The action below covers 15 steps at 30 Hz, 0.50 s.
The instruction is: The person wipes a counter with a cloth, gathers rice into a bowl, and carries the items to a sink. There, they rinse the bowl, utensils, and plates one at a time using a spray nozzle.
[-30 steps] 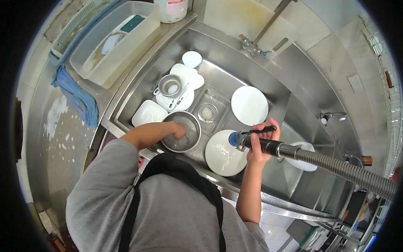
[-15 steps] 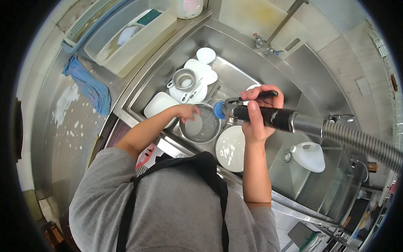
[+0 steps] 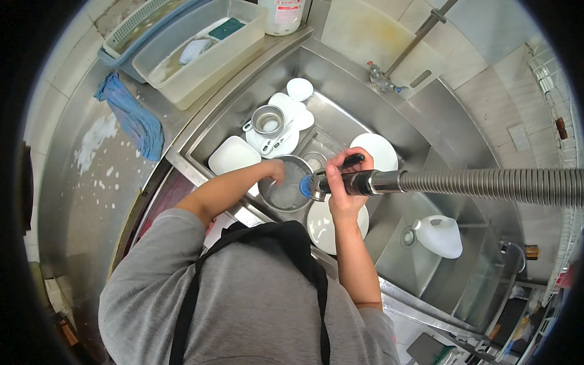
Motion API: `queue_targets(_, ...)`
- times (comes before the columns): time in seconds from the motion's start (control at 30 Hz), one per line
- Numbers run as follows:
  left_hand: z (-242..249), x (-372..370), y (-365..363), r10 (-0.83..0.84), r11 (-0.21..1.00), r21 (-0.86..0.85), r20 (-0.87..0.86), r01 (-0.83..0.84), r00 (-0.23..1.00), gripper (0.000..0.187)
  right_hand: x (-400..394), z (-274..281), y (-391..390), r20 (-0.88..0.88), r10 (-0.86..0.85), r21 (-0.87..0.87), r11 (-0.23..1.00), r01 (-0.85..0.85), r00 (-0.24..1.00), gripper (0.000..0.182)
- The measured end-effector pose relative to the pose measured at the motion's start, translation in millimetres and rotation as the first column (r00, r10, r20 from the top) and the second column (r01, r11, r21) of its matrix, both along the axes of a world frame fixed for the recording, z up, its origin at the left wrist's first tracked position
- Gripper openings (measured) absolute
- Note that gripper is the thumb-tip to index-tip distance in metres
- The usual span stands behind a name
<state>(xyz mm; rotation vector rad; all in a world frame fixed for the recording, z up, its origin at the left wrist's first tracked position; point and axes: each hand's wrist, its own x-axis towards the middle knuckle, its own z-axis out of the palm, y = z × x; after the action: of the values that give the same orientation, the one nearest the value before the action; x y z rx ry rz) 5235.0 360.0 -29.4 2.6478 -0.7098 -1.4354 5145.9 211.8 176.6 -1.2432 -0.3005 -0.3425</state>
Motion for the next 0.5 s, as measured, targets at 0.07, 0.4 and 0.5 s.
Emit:
queue_targets(0.07, 19.8, 5.5, 8.7, 0.209, 0.954, -0.24, 0.105, -0.179, 0.972, 0.02, 0.5, 1.0, -6.5, 0.021, -0.049, -0.021, 0.999, 0.049, 0.999, 0.03)
queue_targets(0.4, 1.4, 71.4, -29.5, 0.219, -0.814, -0.074, -0.958, -0.576, -0.186, 0.044, 40.7, 68.4, -2.9, 0.307, -0.154, 0.11, 0.986, 0.125, 0.939, 0.019)
queue_targets(0.5, -9.0, 77.1, -34.8, 0.059, -0.883, 0.029, -0.983, -0.468, -0.173, 0.038, 43.9, 73.9, -1.0, 0.314, -0.15, 0.137, 0.984, 0.112, 0.938, 0.019)
